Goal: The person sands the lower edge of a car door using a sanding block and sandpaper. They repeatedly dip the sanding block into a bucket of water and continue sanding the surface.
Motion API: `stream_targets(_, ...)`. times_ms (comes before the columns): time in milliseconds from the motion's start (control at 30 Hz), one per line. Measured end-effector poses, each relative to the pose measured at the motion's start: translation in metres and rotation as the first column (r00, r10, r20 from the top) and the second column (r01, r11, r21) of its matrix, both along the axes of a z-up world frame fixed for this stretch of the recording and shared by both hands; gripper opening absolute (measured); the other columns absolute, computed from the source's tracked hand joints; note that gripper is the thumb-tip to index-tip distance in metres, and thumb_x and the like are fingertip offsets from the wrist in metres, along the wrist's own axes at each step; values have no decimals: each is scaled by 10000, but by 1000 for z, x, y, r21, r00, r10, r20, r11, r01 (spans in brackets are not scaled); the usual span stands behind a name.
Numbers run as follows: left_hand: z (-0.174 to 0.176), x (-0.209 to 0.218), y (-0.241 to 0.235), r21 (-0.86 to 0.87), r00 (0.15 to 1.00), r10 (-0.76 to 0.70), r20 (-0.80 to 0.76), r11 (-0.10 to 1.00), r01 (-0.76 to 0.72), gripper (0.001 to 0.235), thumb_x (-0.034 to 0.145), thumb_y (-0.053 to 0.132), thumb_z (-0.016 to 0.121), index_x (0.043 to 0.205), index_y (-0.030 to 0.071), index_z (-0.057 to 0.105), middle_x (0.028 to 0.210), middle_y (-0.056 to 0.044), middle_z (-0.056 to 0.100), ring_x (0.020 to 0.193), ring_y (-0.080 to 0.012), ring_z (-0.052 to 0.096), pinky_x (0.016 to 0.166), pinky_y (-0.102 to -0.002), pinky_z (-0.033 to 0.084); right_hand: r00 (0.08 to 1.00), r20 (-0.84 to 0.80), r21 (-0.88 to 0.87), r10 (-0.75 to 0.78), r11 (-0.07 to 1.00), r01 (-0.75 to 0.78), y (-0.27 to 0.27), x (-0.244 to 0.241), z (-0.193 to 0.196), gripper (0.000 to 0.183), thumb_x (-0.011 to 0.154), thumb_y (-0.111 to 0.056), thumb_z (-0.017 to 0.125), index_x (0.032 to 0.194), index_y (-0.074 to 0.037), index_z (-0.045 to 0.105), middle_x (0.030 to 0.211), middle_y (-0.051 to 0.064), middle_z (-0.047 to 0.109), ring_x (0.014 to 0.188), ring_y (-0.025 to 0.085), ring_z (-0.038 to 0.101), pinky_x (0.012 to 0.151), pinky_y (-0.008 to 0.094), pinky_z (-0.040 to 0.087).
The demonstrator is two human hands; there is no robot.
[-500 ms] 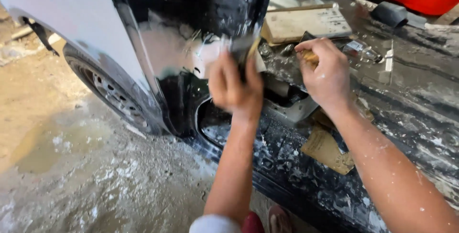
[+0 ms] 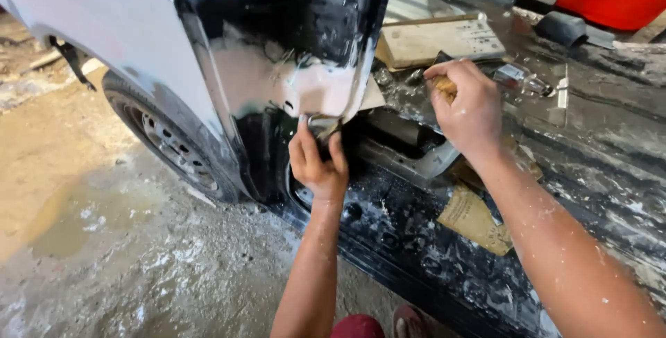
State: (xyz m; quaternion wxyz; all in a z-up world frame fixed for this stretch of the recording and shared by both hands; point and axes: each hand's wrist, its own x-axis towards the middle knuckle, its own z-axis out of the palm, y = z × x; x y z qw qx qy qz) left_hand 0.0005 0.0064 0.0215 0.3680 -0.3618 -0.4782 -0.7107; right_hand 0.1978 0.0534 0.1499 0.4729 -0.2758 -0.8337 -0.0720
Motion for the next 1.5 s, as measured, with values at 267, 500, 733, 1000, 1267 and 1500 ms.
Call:
stream_targets(267,-43,-33,0,10,983,56,-173,998,-55,512,958,391,637,1218,-49,665,956,-180,647,735,-333,635,639,-422,527,1000,-12,38,17,999,-17,-2,-1,-3,106,940,69,726,994,-22,736,894,151,655,839,373,681,735,406,550)
stream_targets(500,0,-29,1,124,939,103,-328,990,-66,370,954,371,631,1062,30,725,881,-131,649,631,-291,585,558,-383,447,1000,3,69,3,998,-3,15,8,-22,102,969,49,735,1019,-40,735,906,136,643,908,379,688,730,413,550)
stream_targets(733,5,-30,1,87,938,160,-306,986,-140,361,930,386,661,999,40,737,840,-114,658,596,-276,583,538,-376,457,1000,-1,92,-4,996,5,16,7,-20,111,953,59,748,1019,-30,747,893,121,635,877,357,692,725,391,555)
stream_targets(1000,-17,-41,-28,-182,945,193,-263,952,-245,381,1014,375,566,1124,38,705,900,-116,713,681,-290,641,641,-404,498,967,183,-71,-177,979,193,-8,-5,-2,144,963,31,692,1106,15,687,1102,184,698,944,281,663,768,367,577)
stream_targets(1267,-23,-38,-18,-73,961,107,-257,989,-129,314,972,296,694,1170,63,621,903,-152,706,694,-292,644,637,-411,512,981,134,25,-141,990,139,-2,-3,-4,100,998,57,715,1095,49,692,1053,206,697,888,289,665,691,356,570)
stream_targets(1500,-45,-38,-20,-135,974,126,-186,979,-153,380,978,290,664,1130,-56,629,976,-223,664,712,-365,598,650,-454,499,988,117,-72,-105,991,114,-10,-6,3,134,963,44,711,1096,40,695,1060,193,693,913,294,657,740,373,565)
